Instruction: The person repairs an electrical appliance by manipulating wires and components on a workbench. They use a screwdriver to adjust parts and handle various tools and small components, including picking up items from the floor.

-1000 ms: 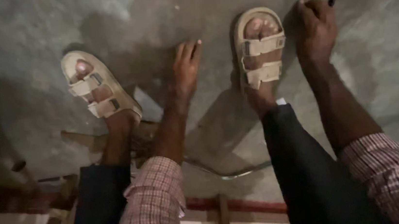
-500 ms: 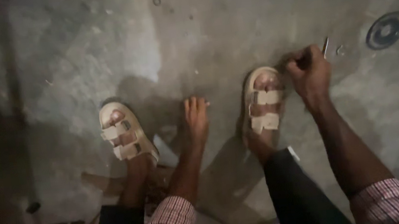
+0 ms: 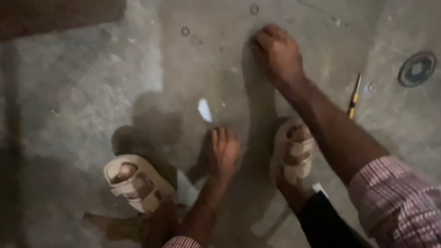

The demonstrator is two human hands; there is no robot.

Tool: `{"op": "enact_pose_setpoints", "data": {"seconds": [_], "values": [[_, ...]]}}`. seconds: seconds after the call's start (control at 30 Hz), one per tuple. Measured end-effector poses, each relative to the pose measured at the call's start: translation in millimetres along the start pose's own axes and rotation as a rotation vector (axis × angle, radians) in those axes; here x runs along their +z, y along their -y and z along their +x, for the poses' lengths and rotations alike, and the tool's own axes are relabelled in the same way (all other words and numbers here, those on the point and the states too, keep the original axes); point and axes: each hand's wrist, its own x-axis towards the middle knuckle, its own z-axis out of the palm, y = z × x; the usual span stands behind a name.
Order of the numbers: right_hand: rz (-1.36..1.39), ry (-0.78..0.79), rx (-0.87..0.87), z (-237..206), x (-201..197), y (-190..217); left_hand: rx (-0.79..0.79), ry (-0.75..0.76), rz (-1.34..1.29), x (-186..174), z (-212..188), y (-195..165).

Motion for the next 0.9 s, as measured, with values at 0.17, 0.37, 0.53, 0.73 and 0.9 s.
{"op": "enact_pose_setpoints", "data": {"seconds": [0.17, 0.37, 0.53, 0.73, 0.9], "values": [[0.006, 0.009, 0.207, 10.3, -5.2, 8.9, -0.152, -0.104, -0.123, -5.3, 6.9, 2.9], [0.407, 0.016, 0.468, 7.9, -24.7, 9.0, -0.240, -0.037, -0.108, -9.1, 25.4, -13.3], [0.408, -0.012, 0.466, 11.1, -33.1, 6.9, -0.277, 0.001, -0.188, -18.1, 40.7, -17.3], [0.205, 0.008, 0.306, 29.7, -58.6, 22.5, -0.318, -0.043, -0.441, -55.1, 61.0, -8.2], [0.416, -0.050, 0.363, 30.5, -98.5, 54.8, -0.493, -0.197, -1.028, -96.4, 115.4, 5.4]]}}
